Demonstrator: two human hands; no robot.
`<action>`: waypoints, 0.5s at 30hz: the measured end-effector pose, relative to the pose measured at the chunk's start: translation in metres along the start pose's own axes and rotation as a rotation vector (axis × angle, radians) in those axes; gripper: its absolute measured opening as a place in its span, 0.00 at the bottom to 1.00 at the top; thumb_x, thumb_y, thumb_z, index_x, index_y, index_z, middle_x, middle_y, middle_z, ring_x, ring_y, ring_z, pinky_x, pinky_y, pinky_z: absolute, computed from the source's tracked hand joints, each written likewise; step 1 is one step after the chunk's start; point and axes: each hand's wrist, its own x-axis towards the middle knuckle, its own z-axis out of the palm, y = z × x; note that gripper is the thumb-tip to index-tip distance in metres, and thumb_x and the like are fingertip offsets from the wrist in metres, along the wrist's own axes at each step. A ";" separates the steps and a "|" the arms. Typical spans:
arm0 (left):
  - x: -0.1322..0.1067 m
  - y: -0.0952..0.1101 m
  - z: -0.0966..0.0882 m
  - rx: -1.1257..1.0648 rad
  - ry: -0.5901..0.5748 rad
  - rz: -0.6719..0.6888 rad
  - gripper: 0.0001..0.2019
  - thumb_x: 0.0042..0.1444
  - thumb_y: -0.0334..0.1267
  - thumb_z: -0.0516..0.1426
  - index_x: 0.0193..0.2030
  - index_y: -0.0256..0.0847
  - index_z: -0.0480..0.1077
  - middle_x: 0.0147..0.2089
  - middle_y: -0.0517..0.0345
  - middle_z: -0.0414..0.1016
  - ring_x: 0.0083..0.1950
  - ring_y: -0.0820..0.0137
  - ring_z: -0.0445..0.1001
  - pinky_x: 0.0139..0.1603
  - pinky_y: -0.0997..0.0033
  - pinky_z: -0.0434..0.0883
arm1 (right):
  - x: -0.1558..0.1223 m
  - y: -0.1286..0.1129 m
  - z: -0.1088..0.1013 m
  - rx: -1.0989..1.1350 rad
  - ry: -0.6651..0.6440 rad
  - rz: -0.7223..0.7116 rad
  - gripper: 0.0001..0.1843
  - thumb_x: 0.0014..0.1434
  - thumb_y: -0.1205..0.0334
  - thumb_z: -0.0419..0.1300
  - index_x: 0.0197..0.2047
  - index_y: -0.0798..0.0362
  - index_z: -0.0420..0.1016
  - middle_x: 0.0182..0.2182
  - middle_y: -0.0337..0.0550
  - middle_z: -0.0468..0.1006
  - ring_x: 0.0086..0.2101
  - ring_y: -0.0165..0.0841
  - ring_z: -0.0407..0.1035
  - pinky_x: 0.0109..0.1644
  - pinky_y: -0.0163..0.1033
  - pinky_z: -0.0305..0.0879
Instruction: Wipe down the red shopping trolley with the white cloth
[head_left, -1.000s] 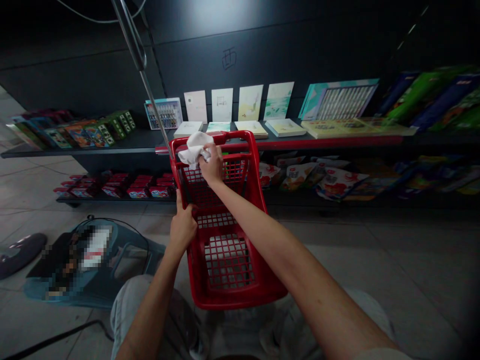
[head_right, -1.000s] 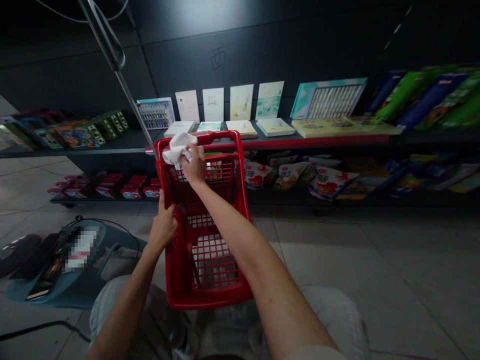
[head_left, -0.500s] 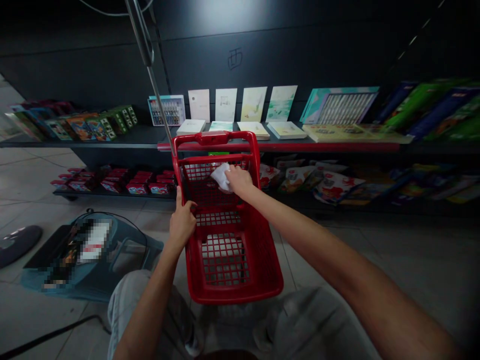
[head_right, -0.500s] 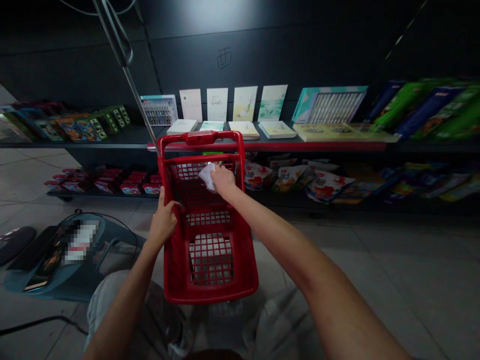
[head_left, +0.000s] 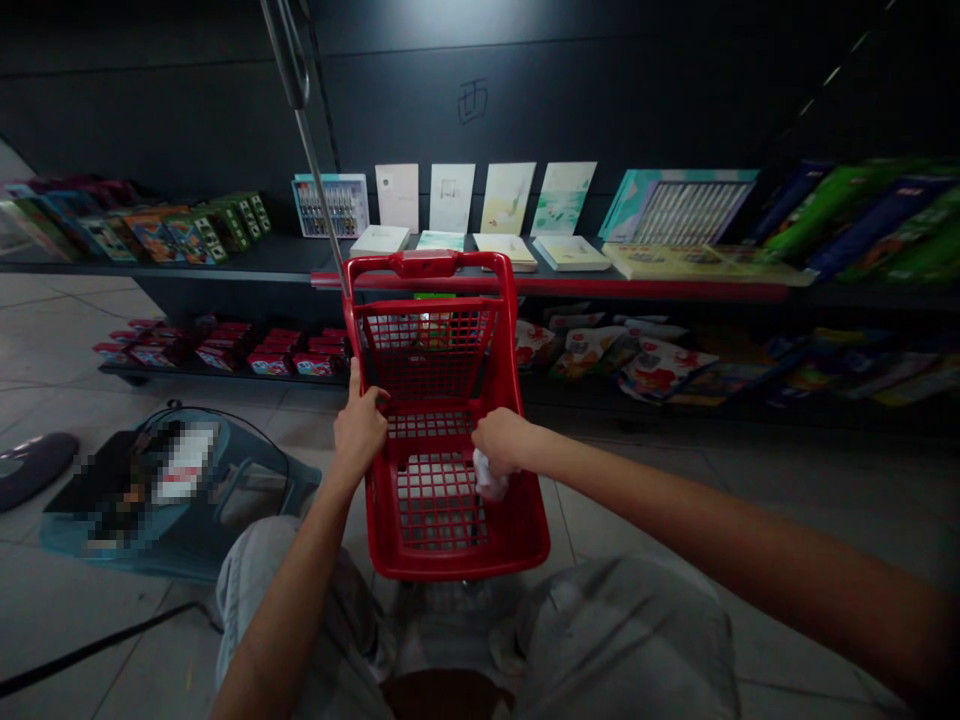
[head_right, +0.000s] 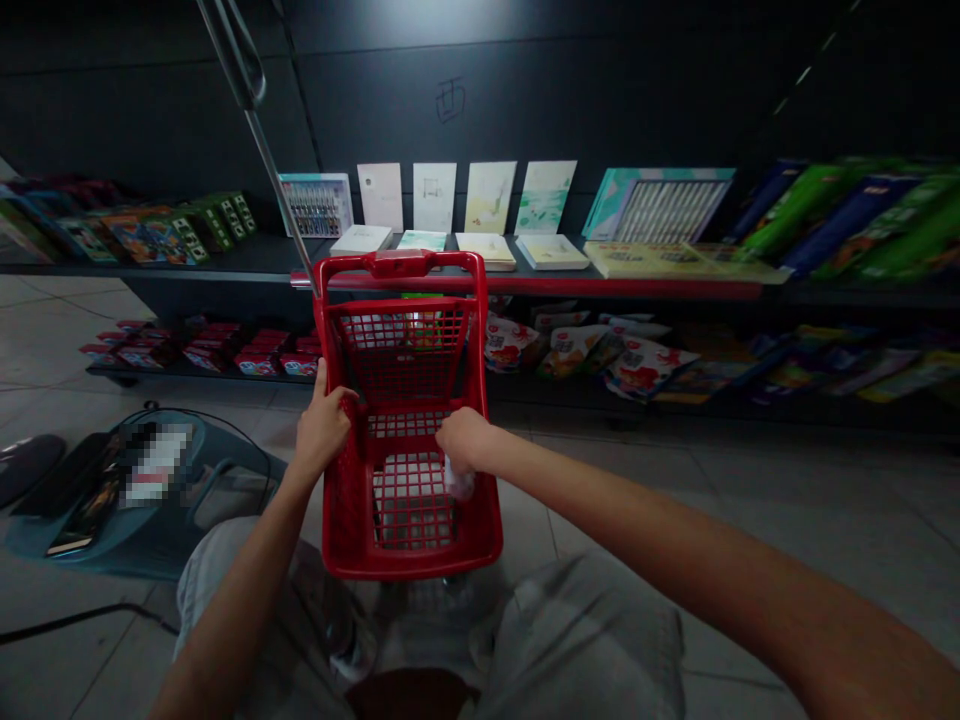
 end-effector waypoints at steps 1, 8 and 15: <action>-0.001 0.001 0.000 -0.004 0.003 -0.004 0.14 0.66 0.33 0.53 0.51 0.50 0.76 0.83 0.71 0.26 0.50 0.57 0.82 0.49 0.52 0.79 | -0.006 -0.006 0.003 0.023 -0.066 -0.051 0.18 0.52 0.61 0.69 0.46 0.57 0.86 0.42 0.58 0.85 0.45 0.47 0.80 0.43 0.42 0.70; -0.011 0.007 -0.002 -0.030 0.010 -0.010 0.16 0.65 0.29 0.52 0.50 0.50 0.76 0.83 0.72 0.28 0.55 0.56 0.80 0.50 0.52 0.79 | -0.010 -0.032 0.026 0.080 -0.339 -0.174 0.23 0.49 0.59 0.72 0.49 0.54 0.86 0.44 0.54 0.86 0.43 0.46 0.80 0.38 0.40 0.69; -0.021 0.005 -0.002 -0.032 -0.001 0.007 0.17 0.63 0.27 0.52 0.48 0.50 0.78 0.83 0.75 0.27 0.55 0.58 0.80 0.51 0.53 0.79 | 0.037 0.022 0.012 -0.098 0.139 0.116 0.11 0.63 0.66 0.63 0.46 0.55 0.85 0.47 0.58 0.84 0.52 0.47 0.75 0.52 0.46 0.67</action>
